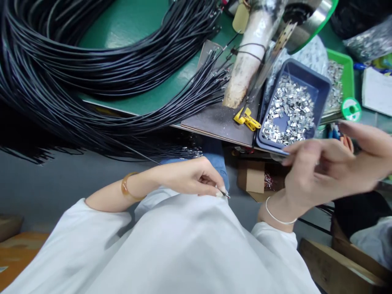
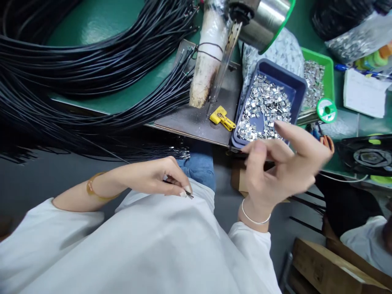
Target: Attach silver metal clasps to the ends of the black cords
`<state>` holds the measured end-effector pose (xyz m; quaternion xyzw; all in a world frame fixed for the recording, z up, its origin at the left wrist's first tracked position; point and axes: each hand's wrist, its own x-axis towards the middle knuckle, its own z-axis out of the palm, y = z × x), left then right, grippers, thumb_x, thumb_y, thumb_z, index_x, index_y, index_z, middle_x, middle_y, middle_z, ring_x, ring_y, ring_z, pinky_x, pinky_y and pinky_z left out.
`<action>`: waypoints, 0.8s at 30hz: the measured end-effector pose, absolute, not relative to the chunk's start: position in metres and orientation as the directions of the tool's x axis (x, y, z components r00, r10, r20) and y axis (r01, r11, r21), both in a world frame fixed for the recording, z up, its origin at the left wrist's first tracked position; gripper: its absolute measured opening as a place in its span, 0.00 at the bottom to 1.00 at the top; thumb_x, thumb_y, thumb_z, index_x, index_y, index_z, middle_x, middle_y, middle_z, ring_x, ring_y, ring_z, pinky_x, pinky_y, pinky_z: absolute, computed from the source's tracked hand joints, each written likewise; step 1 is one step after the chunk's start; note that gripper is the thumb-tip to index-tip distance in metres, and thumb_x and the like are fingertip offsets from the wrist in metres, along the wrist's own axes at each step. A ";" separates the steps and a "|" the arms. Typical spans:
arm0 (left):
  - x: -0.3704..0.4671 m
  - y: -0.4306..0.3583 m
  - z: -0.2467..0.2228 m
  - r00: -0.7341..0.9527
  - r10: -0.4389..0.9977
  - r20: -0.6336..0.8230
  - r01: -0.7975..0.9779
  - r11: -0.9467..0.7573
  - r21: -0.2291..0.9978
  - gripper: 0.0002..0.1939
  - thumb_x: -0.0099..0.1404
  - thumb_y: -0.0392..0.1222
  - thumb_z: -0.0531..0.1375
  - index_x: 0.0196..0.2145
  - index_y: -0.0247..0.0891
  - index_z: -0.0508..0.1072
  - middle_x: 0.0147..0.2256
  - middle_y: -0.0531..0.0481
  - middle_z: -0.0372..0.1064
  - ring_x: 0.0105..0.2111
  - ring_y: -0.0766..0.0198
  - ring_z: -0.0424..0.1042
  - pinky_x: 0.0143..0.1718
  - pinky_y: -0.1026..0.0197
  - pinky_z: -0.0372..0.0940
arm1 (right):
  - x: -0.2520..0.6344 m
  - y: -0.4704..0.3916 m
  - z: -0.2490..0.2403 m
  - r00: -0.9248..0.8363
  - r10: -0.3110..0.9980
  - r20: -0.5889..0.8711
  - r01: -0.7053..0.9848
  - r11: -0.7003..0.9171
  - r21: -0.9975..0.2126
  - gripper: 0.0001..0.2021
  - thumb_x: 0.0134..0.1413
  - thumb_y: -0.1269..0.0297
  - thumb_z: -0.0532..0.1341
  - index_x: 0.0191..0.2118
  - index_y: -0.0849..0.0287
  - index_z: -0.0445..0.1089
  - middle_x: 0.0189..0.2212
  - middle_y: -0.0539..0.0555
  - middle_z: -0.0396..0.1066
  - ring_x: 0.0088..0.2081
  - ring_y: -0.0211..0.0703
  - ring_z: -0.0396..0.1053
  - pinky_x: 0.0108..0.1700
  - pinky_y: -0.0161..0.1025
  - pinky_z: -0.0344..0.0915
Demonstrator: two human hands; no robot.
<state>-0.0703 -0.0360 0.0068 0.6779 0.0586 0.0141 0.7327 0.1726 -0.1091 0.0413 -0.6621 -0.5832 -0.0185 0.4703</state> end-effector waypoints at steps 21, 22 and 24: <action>-0.042 0.048 -0.209 0.263 0.907 -0.329 0.828 -0.037 0.559 0.20 0.71 0.47 0.61 0.57 0.36 0.70 0.55 0.41 0.70 0.51 0.55 0.74 0.51 0.46 0.73 | 0.197 -0.095 0.000 0.230 0.754 0.615 0.900 0.075 -0.428 0.06 0.59 0.62 0.66 0.33 0.57 0.71 0.28 0.46 0.73 0.26 0.35 0.74 0.28 0.33 0.68; -0.042 0.051 -0.214 0.257 0.909 -0.328 0.836 -0.038 0.548 0.20 0.72 0.47 0.61 0.57 0.37 0.70 0.55 0.41 0.70 0.51 0.55 0.74 0.51 0.46 0.73 | 0.197 -0.095 -0.001 0.218 0.752 0.621 0.905 0.082 -0.417 0.06 0.58 0.62 0.67 0.33 0.57 0.71 0.27 0.46 0.73 0.26 0.34 0.74 0.28 0.32 0.67; -0.042 0.053 -0.224 0.247 0.913 -0.326 0.847 -0.040 0.530 0.19 0.72 0.47 0.61 0.57 0.37 0.71 0.55 0.41 0.70 0.51 0.55 0.74 0.51 0.47 0.73 | 0.198 -0.093 -0.002 0.195 0.750 0.632 0.914 0.096 -0.395 0.06 0.57 0.63 0.67 0.32 0.57 0.71 0.27 0.45 0.73 0.24 0.32 0.72 0.28 0.31 0.66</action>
